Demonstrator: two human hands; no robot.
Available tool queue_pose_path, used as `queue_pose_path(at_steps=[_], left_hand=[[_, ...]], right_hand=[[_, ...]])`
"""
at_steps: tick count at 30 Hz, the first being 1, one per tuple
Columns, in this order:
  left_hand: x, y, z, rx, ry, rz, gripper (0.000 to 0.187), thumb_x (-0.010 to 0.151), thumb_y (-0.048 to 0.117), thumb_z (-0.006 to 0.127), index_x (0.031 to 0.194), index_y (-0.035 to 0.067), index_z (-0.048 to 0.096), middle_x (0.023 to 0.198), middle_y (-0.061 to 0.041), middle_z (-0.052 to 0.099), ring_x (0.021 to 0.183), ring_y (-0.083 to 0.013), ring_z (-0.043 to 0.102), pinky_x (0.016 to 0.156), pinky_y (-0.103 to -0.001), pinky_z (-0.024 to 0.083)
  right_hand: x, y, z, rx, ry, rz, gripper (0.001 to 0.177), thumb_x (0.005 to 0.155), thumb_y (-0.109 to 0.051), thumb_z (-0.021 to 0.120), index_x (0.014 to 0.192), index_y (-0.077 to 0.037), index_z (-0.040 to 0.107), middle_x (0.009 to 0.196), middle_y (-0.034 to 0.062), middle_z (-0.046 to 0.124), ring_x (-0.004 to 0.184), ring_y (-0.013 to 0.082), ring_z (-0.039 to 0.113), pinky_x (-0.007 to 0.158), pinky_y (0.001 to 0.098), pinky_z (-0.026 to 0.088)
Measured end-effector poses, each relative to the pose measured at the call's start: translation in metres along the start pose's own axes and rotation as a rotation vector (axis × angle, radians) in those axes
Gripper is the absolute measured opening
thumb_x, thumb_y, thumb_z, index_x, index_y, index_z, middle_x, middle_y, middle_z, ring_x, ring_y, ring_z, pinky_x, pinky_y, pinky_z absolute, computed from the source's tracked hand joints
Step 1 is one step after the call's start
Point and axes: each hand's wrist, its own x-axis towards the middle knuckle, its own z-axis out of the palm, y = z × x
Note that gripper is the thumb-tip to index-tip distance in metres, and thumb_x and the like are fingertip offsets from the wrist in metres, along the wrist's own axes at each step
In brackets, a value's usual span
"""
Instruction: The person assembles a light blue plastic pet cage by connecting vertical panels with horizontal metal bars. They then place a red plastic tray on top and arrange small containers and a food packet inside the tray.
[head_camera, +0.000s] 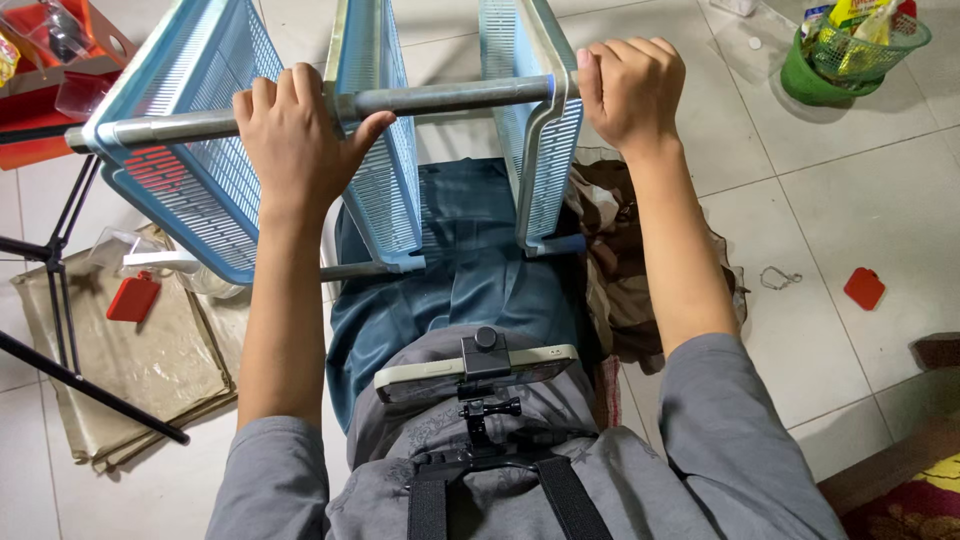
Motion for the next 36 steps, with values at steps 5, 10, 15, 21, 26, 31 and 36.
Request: queue_pose_path(at_steps=[5,10,15,21,26,31,36], left_hand=[[-0.004,0.0,0.006,0.074,0.046,-0.005,0.084,0.101,0.085,0.043,0.103,0.002,0.059,0.09,-0.011,0.06,0.089,-0.0284,0.052,0.088,-0.043,0.039],[-0.006,-0.001,0.011,0.071,0.03,-0.017,0.085,0.102,0.085,0.041,0.101,0.002,0.059,0.094,-0.012,0.059,0.088,-0.0287,0.051,0.09,-0.045,0.038],[-0.007,0.001,0.014,0.033,0.073,-0.003,0.08,0.099,0.081,0.042,0.102,0.002,0.059,0.095,-0.011,0.057,0.089,-0.0276,0.049,0.091,-0.044,0.037],[-0.004,-0.001,0.016,0.013,0.109,-0.007,0.073,0.098,0.077,0.053,0.101,0.004,0.056,0.096,-0.01,0.055,0.092,-0.0279,0.048,0.095,-0.045,0.037],[-0.001,-0.001,0.008,-0.007,0.053,0.009,0.07,0.095,0.071,0.06,0.107,0.002,0.056,0.099,-0.011,0.055,0.099,-0.0297,0.051,0.099,-0.046,0.037],[0.013,0.002,-0.002,-0.108,-0.052,-0.01,0.077,0.096,0.069,0.076,0.12,-0.002,0.058,0.112,-0.015,0.058,0.106,-0.0327,0.054,0.1,-0.048,0.038],[0.032,0.037,0.0,-0.02,0.053,0.101,0.084,0.085,0.065,0.084,0.137,0.004,0.058,0.126,-0.016,0.059,0.119,-0.0351,0.054,0.104,-0.049,0.035]], right_hand=[[0.002,0.009,0.009,-0.029,-0.081,-0.018,0.046,0.108,-0.021,0.054,0.065,-0.008,0.063,0.063,0.0094,0.057,0.056,0.0293,0.054,0.056,0.0385,0.041],[0.003,0.02,0.012,-0.072,-0.179,-0.035,0.054,0.112,-0.023,0.054,0.06,-0.011,0.062,0.056,0.0073,0.053,0.044,0.0269,0.047,0.047,0.0373,0.035],[0.008,0.015,0.0,-0.065,-0.215,-0.027,0.053,0.113,-0.025,0.054,0.063,-0.01,0.061,0.056,0.008,0.052,0.047,0.0268,0.048,0.048,0.0378,0.035],[0.013,0.004,-0.007,-0.018,0.019,-0.163,0.044,0.117,-0.024,0.04,0.086,-0.006,0.066,0.077,0.0061,0.065,0.069,0.0271,0.063,0.071,0.0398,0.05],[0.008,0.031,0.011,0.015,-0.068,0.129,0.049,0.118,-0.03,0.039,0.086,-0.009,0.069,0.07,0.0066,0.065,0.06,0.0244,0.062,0.057,0.0377,0.047],[-0.02,0.074,0.027,0.683,-0.208,0.811,0.053,0.115,-0.043,0.038,0.085,-0.011,0.068,0.066,0.0017,0.067,0.055,0.0112,0.064,0.052,0.0293,0.05],[-0.04,0.075,0.064,0.834,0.032,0.749,0.051,0.116,-0.037,0.044,0.079,-0.005,0.06,0.062,0.0008,0.056,0.052,0.01,0.05,0.051,0.0276,0.04]])
